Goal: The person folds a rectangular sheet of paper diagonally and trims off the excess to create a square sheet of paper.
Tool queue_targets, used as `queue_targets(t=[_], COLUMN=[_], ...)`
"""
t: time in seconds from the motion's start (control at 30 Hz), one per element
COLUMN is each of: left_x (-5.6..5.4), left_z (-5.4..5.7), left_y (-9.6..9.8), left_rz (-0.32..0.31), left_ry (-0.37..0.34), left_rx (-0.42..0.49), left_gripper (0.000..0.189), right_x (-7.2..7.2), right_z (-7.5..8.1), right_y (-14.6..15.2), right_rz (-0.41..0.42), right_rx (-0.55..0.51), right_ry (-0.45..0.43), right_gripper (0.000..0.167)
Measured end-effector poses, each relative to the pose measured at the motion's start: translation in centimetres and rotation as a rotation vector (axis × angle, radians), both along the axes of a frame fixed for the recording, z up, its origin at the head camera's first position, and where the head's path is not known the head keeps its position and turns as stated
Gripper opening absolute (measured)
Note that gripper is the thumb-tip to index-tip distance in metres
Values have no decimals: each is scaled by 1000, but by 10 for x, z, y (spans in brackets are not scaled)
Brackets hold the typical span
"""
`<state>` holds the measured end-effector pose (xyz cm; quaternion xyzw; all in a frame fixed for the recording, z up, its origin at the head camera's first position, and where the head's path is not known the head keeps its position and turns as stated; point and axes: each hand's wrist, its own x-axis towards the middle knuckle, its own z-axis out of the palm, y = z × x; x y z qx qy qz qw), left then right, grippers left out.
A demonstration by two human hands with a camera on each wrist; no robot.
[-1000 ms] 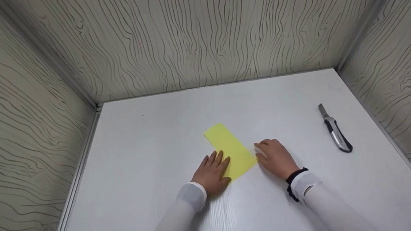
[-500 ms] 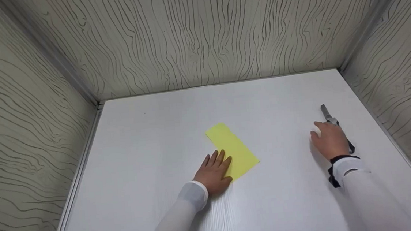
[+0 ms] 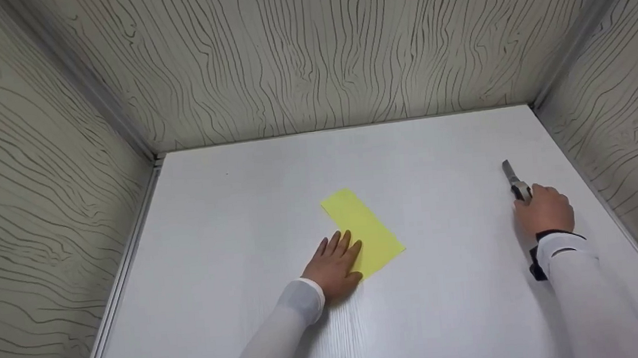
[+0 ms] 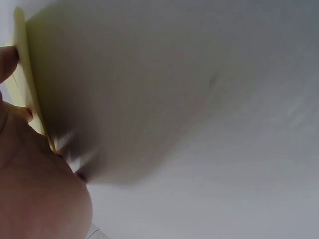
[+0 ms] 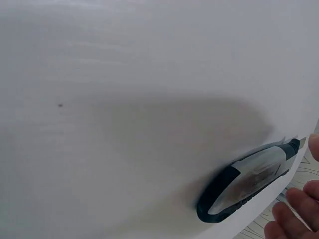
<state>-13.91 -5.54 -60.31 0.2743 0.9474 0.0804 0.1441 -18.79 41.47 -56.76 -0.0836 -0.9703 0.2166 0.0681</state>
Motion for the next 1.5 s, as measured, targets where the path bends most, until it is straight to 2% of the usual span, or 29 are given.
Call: queue_targets(t=[0.23, 0.43, 0.57, 0.73, 0.9, 1.03, 1.23, 1.5], left_x=[1, 4, 3, 1, 0, -1, -1, -2], left_z=[3, 10, 8, 4, 1, 0, 3, 2], left_y=[1, 2, 2, 2, 0, 0, 1, 1], left_rz=[-13, -21, -19, -14, -10, -14, -17, -18], left_ry=[5, -12, -13, -9, -11, 1, -2, 1], left_rx=[-25, -30, -34, -27, -31, -36, -43, -42], left_gripper=[68, 67, 67, 68, 68, 68, 68, 69], right_x=[3, 6, 7, 7, 5, 2, -6, -9], right_z=[-16, -23, -24, -24, -22, -20, -15, -5], right_y=[0, -2, -4, -6, -9, -13, -31, -70], right_rz=[-57, -67, -69, -83, -92, -67, -1, 124], right_rx=[-86, -53, -40, -38, -54, -60, -98, -171], right_ry=[-105, -71, -45, -34, -39, -6, 54, 48], right_gripper=[55, 39, 31, 32, 40, 44, 52, 58])
